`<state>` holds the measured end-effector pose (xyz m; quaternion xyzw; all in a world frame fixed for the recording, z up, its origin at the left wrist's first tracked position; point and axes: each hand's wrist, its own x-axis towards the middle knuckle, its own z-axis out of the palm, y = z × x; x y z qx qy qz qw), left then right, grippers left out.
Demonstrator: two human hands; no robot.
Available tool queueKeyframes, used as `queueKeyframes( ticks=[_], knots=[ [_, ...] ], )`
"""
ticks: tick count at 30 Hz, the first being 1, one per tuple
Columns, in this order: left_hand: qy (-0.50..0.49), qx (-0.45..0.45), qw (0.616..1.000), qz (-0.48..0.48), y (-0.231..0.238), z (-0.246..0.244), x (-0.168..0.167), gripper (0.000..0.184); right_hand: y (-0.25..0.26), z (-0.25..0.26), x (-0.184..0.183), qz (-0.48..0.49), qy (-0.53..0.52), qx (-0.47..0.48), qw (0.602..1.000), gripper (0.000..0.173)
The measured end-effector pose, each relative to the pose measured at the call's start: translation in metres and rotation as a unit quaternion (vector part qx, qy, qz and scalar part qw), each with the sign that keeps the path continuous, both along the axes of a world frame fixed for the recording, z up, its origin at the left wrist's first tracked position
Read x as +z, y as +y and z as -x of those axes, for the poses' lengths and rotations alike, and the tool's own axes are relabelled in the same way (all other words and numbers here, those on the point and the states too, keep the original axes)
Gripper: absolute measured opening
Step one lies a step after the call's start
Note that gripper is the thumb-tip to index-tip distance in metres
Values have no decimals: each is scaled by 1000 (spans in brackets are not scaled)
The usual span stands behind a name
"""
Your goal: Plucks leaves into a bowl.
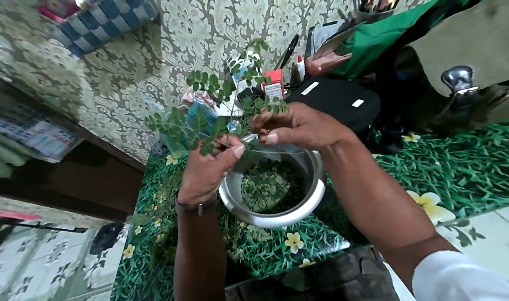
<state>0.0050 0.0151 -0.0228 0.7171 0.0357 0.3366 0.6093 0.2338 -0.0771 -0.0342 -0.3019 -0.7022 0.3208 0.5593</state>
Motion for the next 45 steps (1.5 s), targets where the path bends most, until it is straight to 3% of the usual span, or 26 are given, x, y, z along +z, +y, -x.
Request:
queueKeyframes(
  ticks=[5, 10, 13, 17, 23, 26, 31, 33, 37, 40, 45],
  knots=[
    [18, -15, 1000, -17, 3, 1, -3, 6, 6, 12, -4, -23, 6, -22, 999, 7],
    [12, -22, 1000, -15, 3, 2, -3, 4, 2, 8, -3, -20, 30, -49, 998, 13],
    [10, -24, 1000, -15, 3, 1, -3, 5, 3, 11, -3, -11, 0, -10, 1000, 22],
    [9, -23, 1000, -15, 3, 1, -3, 5, 8, 15, -5, -28, -10, -7, 1000, 9],
    [1, -23, 1000, -10, 2, 0, -3, 5, 4, 14, -4, -5, 20, 12, 1000, 15],
    [9, -9, 1000, -7, 0, -2, -3, 5, 8, 23, -5, -24, 22, 22, 999, 4],
    [-4, -7, 1000, 11, 1, 0, -3, 3, 10, 5, -5, -30, 8, -41, 999, 11],
    [-18, 19, 999, 40, -1, -1, -2, 3, 10, -3, -3, -32, -31, -83, 996, 19],
    [-46, 59, 994, 80, -5, -8, -1, 9, 5, 1, 0, 4, -118, -118, 986, 19],
    [-47, 58, 993, 93, -7, -9, 0, 12, 3, 11, 1, 9, -72, -91, 993, 29],
    [-49, 30, 993, 99, -8, -11, -1, 11, 8, 16, -4, -27, 10, -44, 999, 17]
  ],
)
